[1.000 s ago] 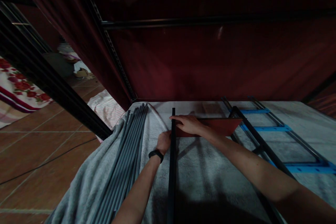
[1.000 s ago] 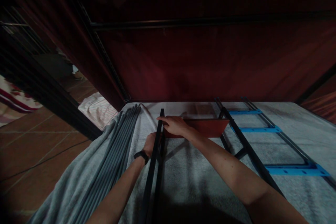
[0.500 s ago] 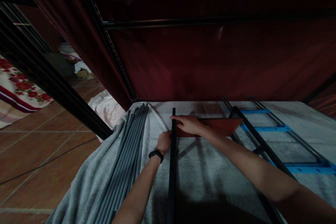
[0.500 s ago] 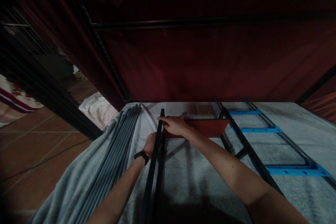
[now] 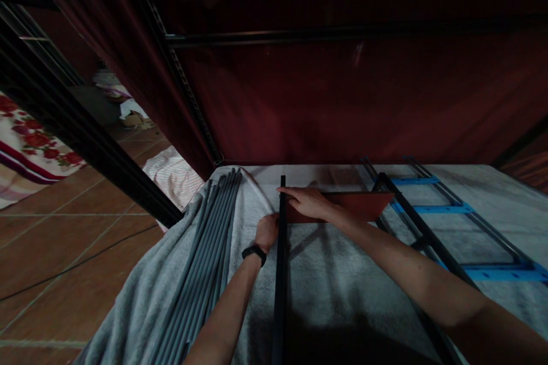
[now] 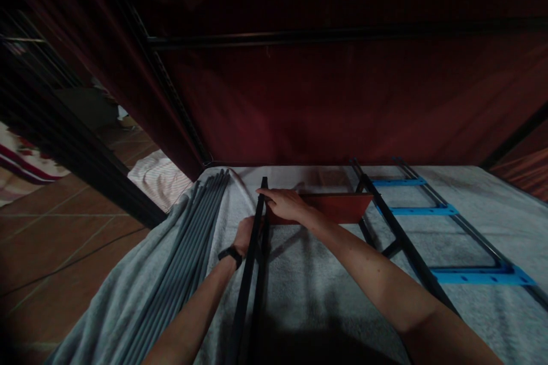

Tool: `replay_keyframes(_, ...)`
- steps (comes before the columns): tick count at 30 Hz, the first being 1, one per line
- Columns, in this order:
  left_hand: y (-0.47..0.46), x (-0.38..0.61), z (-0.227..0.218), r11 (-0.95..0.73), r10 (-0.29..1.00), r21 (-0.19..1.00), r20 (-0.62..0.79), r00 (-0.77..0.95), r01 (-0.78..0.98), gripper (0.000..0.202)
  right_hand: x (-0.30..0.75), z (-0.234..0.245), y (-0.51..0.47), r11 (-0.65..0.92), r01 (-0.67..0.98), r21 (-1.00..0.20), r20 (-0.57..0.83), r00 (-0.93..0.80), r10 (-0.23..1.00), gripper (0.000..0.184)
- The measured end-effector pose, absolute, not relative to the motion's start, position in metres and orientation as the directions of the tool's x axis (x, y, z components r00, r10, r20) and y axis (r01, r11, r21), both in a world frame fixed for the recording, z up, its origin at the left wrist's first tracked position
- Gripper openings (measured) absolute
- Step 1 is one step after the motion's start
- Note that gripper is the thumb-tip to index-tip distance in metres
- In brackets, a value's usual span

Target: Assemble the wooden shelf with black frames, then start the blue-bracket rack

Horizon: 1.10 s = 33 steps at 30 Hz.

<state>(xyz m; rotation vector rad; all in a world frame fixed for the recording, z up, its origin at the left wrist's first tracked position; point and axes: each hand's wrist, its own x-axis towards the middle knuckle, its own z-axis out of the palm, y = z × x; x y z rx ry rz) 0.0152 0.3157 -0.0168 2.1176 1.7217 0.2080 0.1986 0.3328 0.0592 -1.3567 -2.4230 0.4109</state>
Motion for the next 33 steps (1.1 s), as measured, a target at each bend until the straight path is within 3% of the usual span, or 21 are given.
replay_keyframes(33, 0.3166, 0.0095, -0.0221, -0.201, 0.952, 0.409, -0.131, 0.276, 0.890, 0.033, 0.1978, 0.0595, 0.3326, 0.491, 0.774, -0.400, 0.147, -0.475, 0.868, 0.054)
